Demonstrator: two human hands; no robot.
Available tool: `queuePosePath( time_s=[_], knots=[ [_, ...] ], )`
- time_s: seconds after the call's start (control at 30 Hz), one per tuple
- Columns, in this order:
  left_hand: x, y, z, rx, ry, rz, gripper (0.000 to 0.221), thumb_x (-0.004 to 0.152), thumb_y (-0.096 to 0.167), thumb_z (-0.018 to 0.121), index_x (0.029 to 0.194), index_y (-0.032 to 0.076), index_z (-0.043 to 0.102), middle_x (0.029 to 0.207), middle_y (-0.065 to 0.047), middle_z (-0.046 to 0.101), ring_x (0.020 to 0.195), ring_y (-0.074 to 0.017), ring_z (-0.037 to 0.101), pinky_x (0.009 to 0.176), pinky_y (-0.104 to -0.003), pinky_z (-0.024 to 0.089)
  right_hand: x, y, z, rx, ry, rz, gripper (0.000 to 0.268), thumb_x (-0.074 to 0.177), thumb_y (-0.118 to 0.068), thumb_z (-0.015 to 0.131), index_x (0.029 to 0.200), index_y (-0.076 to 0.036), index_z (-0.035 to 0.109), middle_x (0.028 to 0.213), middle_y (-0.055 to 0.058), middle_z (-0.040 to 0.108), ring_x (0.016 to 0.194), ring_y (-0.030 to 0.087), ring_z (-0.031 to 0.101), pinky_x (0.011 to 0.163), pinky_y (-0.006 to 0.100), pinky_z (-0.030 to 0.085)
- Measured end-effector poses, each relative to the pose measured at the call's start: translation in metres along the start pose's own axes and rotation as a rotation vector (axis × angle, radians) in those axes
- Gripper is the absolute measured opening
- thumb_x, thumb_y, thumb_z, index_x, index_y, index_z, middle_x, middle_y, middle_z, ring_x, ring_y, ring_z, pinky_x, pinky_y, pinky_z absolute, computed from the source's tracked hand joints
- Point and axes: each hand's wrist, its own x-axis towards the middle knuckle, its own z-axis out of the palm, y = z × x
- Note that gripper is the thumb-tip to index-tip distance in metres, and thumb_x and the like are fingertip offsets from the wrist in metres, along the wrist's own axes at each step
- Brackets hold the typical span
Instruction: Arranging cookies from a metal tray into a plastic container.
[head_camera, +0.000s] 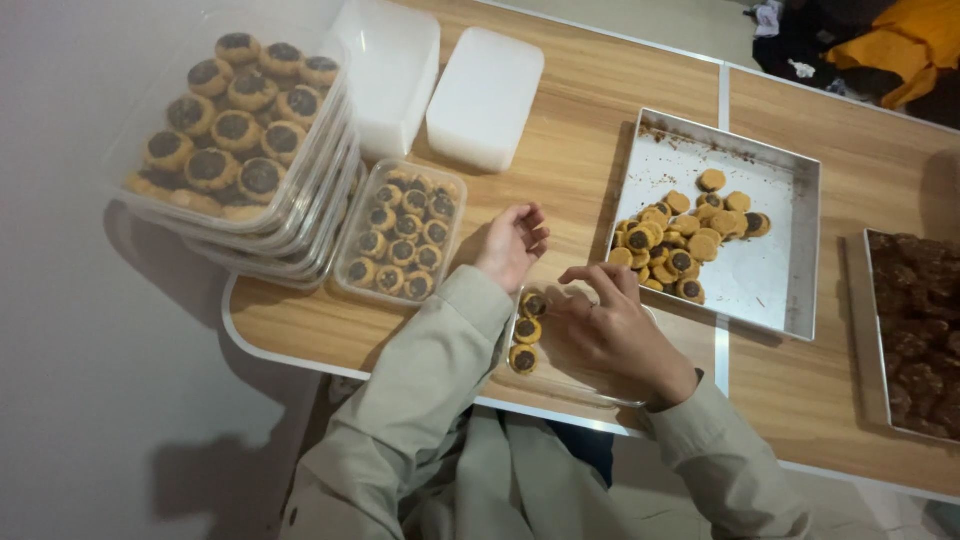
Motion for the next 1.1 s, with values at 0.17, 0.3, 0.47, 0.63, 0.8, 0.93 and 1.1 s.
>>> queuePosePath(
  time_s=[0.17,0.3,0.47,0.63,0.8,0.93,1.1],
  knots=[
    [-0.006,0.004,0.003,0.001,0.004,-0.014,0.01,0.092,0.031,0.062,0.098,0.026,0.068,0.088,0.006,0.075,0.076,-0.0162,0.072,0.07,-0.03,0.054,-0.005,0.023,-0.013,0.1,0.148,0.166,0.02,0.081,-0.014,0.073,0.1,-0.019,0.074,0.126,0.004,0.059,0.114,0.034,0.049,0.101,0.044,0.036],
    [-0.011,0.006,0.004,-0.005,0.007,-0.018,0.009,0.092,0.03,0.062,0.097,0.026,0.069,0.087,0.005,0.076,0.075,-0.0165,0.072,0.07,-0.03,0.055,-0.009,0.047,-0.033,0.006,0.317,0.268,0.019,0.09,-0.009,0.074,0.105,-0.019,0.075,0.119,0.005,0.062,0.113,0.026,0.056,0.105,0.037,0.031],
    [-0.011,0.008,0.004,0.002,0.01,-0.022,0.009,0.092,0.029,0.062,0.097,0.026,0.068,0.087,0.006,0.076,0.074,-0.0163,0.072,0.07,-0.03,0.054,-0.014,0.05,-0.049,-0.063,0.324,0.395,0.021,0.092,-0.01,0.076,0.11,-0.019,0.074,0.121,0.004,0.058,0.115,0.027,0.047,0.105,0.04,0.031],
    [-0.007,0.009,0.001,0.012,0.001,-0.04,0.009,0.092,0.03,0.062,0.098,0.027,0.068,0.088,0.007,0.076,0.075,-0.0159,0.072,0.07,-0.03,0.054,-0.02,0.068,-0.039,-0.169,0.264,0.424,0.029,0.09,-0.01,0.074,0.117,-0.022,0.073,0.126,0.005,0.053,0.122,0.03,0.041,0.108,0.043,0.026],
    [-0.013,0.01,0.002,0.004,0.007,-0.043,0.009,0.093,0.03,0.062,0.098,0.026,0.068,0.089,0.006,0.076,0.074,-0.0158,0.072,0.07,-0.029,0.054,-0.02,0.062,-0.04,-0.173,0.197,0.382,0.039,0.087,-0.012,0.071,0.125,-0.022,0.068,0.13,0.009,0.053,0.137,0.025,0.041,0.112,0.041,0.021],
    [-0.018,0.013,0.006,0.01,0.003,-0.043,0.009,0.092,0.029,0.062,0.097,0.026,0.069,0.089,0.006,0.076,0.075,-0.0159,0.071,0.071,-0.029,0.053,-0.016,0.058,-0.038,-0.167,0.185,0.454,0.037,0.089,-0.021,0.071,0.125,-0.025,0.066,0.135,0.007,0.047,0.127,0.03,0.037,0.109,0.045,0.024],
    [-0.024,0.015,0.009,0.01,0.005,-0.048,0.009,0.092,0.029,0.062,0.099,0.026,0.067,0.09,0.007,0.075,0.076,-0.0157,0.071,0.072,-0.029,0.053,-0.016,0.061,-0.033,-0.177,0.168,0.514,0.038,0.092,-0.025,0.07,0.129,-0.022,0.065,0.138,0.006,0.041,0.122,0.033,0.029,0.1,0.047,0.025]
  ],
)
